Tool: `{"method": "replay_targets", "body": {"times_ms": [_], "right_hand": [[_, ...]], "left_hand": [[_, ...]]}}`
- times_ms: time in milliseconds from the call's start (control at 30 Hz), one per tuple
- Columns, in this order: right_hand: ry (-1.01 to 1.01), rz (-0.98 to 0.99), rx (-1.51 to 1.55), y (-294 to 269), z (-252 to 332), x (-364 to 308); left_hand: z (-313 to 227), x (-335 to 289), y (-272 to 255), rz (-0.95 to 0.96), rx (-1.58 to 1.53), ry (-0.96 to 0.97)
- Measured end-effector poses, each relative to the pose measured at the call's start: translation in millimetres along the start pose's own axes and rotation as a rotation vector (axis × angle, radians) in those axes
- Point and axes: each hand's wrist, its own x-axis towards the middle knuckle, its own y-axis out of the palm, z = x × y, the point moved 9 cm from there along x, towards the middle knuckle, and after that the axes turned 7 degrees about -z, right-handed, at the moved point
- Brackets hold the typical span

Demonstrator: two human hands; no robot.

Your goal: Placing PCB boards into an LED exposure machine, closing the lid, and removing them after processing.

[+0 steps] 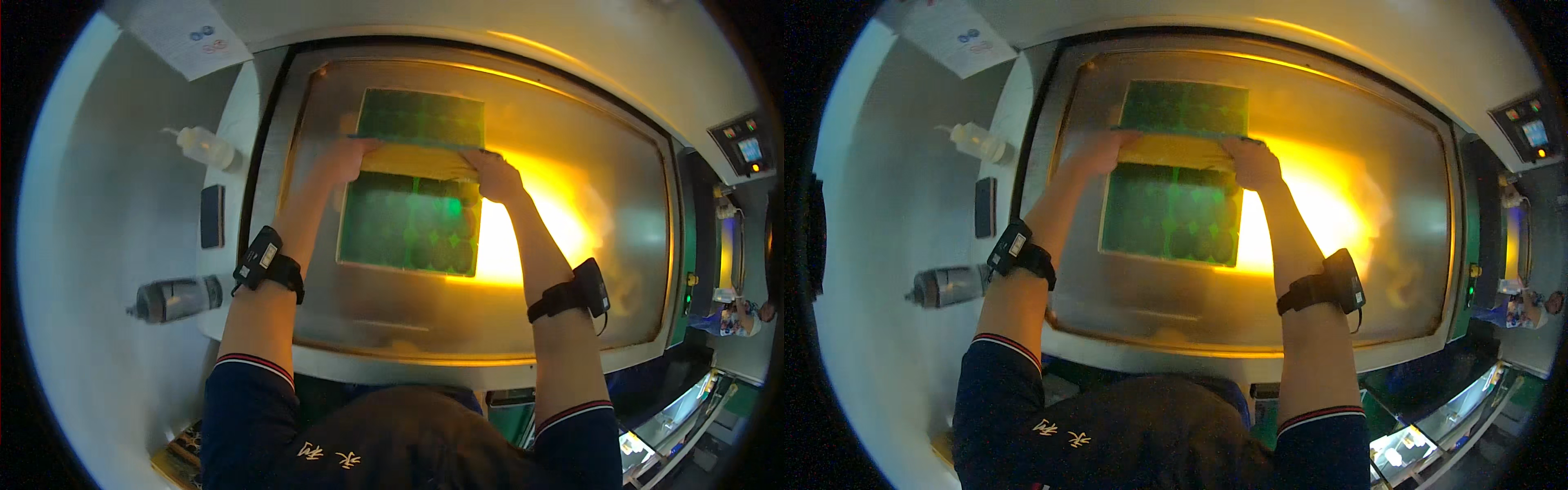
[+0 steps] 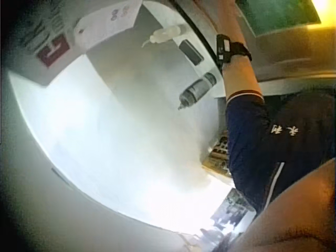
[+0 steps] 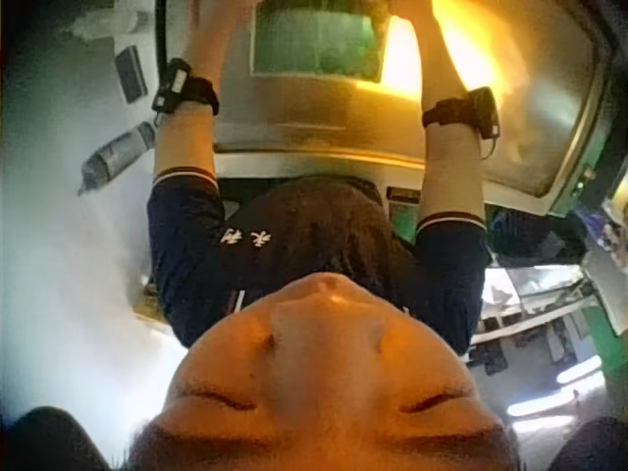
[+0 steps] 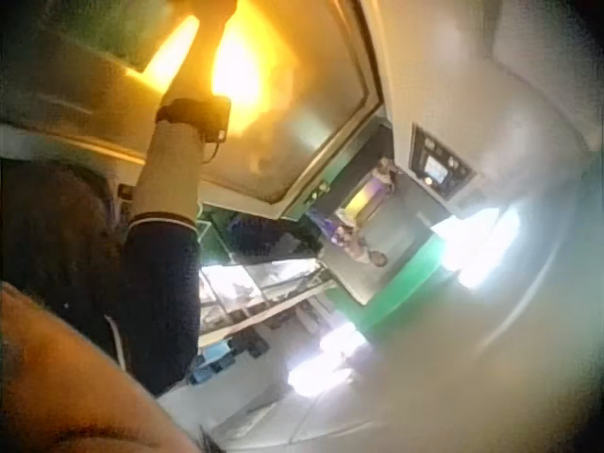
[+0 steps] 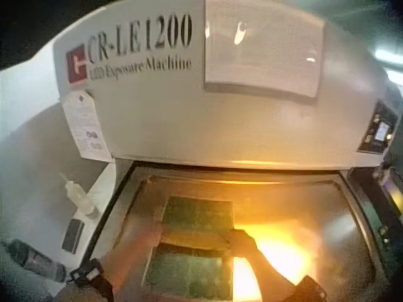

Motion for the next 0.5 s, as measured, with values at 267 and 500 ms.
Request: {"method": "replay_targets", "body": {"times_ms": [267,500], "right_hand": [[-0.099,-0.156,-0.169,13,-60,180],[-0.127,-0.089,-0.288,61,-43,182]], "left_hand": [[56,173,-38,-0.220,0.115,-0.004],[112,214,-17,-0.380,-0.074,0.229]]}}
